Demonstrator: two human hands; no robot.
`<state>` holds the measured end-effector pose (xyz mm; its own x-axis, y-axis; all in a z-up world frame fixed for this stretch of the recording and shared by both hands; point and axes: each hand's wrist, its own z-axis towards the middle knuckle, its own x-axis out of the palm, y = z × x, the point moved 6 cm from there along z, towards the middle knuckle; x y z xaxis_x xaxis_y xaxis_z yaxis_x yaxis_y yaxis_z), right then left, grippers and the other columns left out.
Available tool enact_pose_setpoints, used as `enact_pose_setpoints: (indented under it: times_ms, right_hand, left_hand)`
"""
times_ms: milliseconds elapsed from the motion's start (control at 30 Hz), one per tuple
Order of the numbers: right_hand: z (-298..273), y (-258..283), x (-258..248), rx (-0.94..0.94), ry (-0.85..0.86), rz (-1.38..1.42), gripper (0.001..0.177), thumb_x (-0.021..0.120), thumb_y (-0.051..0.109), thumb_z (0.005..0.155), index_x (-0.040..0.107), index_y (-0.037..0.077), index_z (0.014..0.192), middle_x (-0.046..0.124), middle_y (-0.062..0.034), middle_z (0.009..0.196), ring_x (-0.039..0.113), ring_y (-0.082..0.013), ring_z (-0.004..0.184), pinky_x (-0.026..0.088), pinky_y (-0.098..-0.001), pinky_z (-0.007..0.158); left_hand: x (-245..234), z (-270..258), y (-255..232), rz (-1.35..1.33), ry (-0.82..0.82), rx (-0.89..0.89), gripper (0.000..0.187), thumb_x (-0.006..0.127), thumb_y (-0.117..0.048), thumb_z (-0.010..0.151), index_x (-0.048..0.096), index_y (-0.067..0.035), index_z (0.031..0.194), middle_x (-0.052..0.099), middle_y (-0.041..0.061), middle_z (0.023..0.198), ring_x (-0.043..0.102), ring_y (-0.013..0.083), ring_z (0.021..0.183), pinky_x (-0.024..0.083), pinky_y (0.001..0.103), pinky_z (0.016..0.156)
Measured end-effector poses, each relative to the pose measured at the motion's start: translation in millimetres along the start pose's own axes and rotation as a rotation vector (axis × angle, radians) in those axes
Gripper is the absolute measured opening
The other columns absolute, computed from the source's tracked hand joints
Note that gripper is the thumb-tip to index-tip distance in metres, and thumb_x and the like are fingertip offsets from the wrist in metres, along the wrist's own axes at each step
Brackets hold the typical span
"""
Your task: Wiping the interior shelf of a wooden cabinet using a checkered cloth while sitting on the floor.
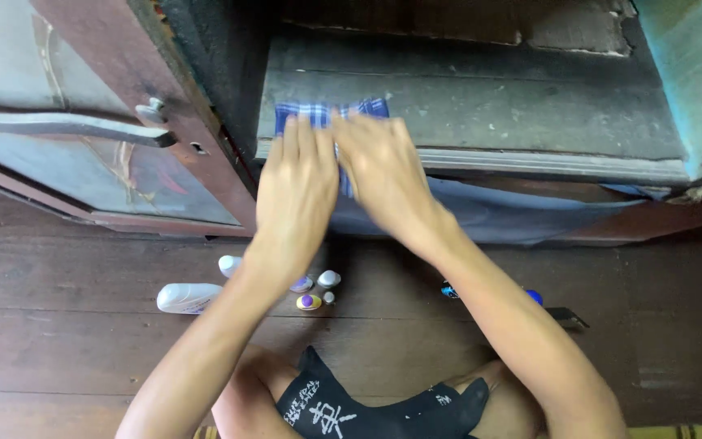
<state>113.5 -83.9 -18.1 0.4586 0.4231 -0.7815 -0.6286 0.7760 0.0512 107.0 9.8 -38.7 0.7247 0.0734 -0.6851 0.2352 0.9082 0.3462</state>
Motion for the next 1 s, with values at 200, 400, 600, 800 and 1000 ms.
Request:
enact_pose_setpoints:
  times_ms: [200, 400, 600, 800, 1000]
  right_hand:
    - [-34, -5, -13, -0.019, 0.033, -0.074, 0.024, 0.061, 0.013, 0.105, 0.068, 0.001, 0.125, 0.071, -0.0184, 0.13, 0.06, -0.034, 0.132, 0.04, -0.049, 0.113]
    - [34, -79, 68, 0.115, 0.168, 0.06, 0.041, 0.048, 0.008, 0.102, 0.053, -0.002, 0.141, 0.057, -0.0216, 0.147, 0.047, -0.0437, 0.139, 0.034, -0.0581, 0.114]
    - [78, -109, 90, 0.105, 0.087, 0.086, 0.04, 0.05, -0.002, 0.088, 0.06, -0.001, 0.127, 0.064, -0.0275, 0.123, 0.055, -0.0501, 0.113, 0.039, -0.055, 0.105]
    - [50, -79, 65, 0.228, 0.196, 0.153, 0.043, 0.05, 0.005, 0.097, 0.059, 0.001, 0.138, 0.057, -0.0209, 0.146, 0.048, -0.0455, 0.135, 0.035, -0.0605, 0.111]
    - [-23, -8, 10, 0.133, 0.12, 0.014, 0.037, 0.06, 0.008, 0.102, 0.06, 0.001, 0.138, 0.06, -0.0202, 0.145, 0.053, -0.0418, 0.136, 0.041, -0.0567, 0.112]
  left_hand:
    - [-36, -2, -20, -0.068, -0.007, 0.041, 0.029, 0.049, -0.01, 0.101, 0.066, 0.0, 0.122, 0.071, 0.021, 0.127, 0.067, 0.0297, 0.123, 0.051, 0.036, 0.104]
    - [109, 54, 1, -0.074, 0.149, 0.072, 0.047, 0.045, -0.011, 0.097, 0.055, 0.005, 0.141, 0.059, 0.025, 0.142, 0.055, 0.0346, 0.135, 0.047, 0.042, 0.108]
    - [186, 106, 20, -0.469, 0.34, -0.037, 0.052, 0.041, 0.004, 0.09, 0.047, 0.014, 0.141, 0.056, 0.036, 0.137, 0.051, 0.0498, 0.131, 0.041, 0.054, 0.109]
    - [132, 71, 22, -0.479, 0.238, 0.087, 0.048, 0.052, -0.003, 0.092, 0.053, 0.01, 0.139, 0.057, 0.031, 0.14, 0.052, 0.0423, 0.135, 0.045, 0.049, 0.109]
    - [21, -4, -1, -0.092, 0.096, 0.188, 0.038, 0.054, -0.014, 0.097, 0.061, -0.005, 0.133, 0.065, 0.019, 0.14, 0.062, 0.0271, 0.131, 0.05, 0.032, 0.106]
